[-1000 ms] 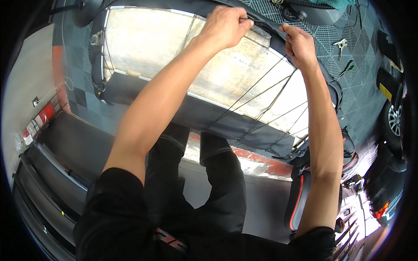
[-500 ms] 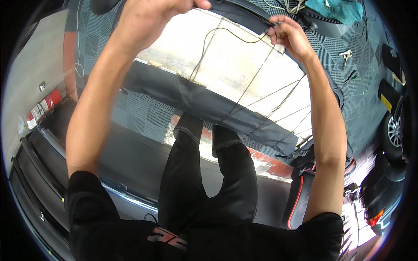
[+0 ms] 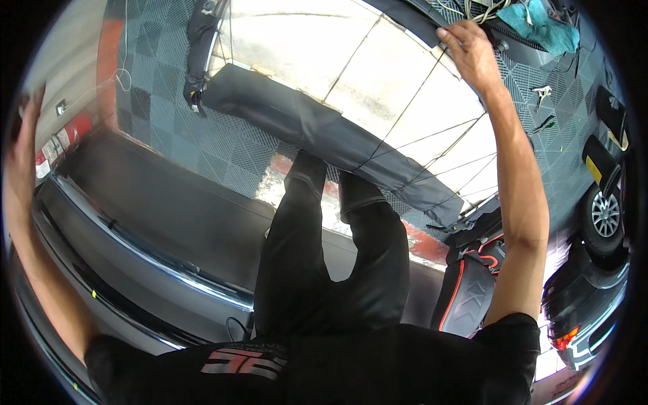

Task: The person threads a black cord through the edges of a car seat cover and around metal fasteners on the seat's underside, pulling the cord tight to secure the upholstery.

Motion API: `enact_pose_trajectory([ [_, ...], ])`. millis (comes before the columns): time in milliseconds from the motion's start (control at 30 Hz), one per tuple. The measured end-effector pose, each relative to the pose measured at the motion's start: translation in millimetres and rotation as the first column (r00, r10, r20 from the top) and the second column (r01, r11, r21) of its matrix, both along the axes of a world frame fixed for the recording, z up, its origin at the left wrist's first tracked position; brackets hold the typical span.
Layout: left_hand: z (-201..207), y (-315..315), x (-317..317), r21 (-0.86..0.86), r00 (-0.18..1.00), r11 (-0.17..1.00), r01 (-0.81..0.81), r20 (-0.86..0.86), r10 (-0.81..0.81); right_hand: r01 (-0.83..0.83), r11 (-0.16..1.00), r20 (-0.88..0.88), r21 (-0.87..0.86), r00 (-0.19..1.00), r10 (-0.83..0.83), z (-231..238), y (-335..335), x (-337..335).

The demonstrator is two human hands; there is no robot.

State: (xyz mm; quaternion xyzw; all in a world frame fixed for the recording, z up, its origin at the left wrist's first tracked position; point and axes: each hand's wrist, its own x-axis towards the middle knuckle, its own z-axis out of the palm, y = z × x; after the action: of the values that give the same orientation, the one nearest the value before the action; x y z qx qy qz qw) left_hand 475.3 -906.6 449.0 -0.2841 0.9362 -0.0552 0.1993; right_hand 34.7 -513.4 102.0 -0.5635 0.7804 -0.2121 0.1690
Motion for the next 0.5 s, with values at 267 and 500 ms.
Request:
enact_pose_trajectory([
  [267, -8, 65, 234, -0.037, 0.898, 0.918, -0.396, -0.222, 0.379, -0.186, 0.946, 0.317, 0.266, 0.944, 0.096, 8, -45, 117],
  [500, 49, 37, 305, 0.985, -0.477, 0.164, -0.060, -0.173, 0.862, -0.017, 0.983, 0.191, 0.182, 0.981, -0.019, -12, -26, 124],
])
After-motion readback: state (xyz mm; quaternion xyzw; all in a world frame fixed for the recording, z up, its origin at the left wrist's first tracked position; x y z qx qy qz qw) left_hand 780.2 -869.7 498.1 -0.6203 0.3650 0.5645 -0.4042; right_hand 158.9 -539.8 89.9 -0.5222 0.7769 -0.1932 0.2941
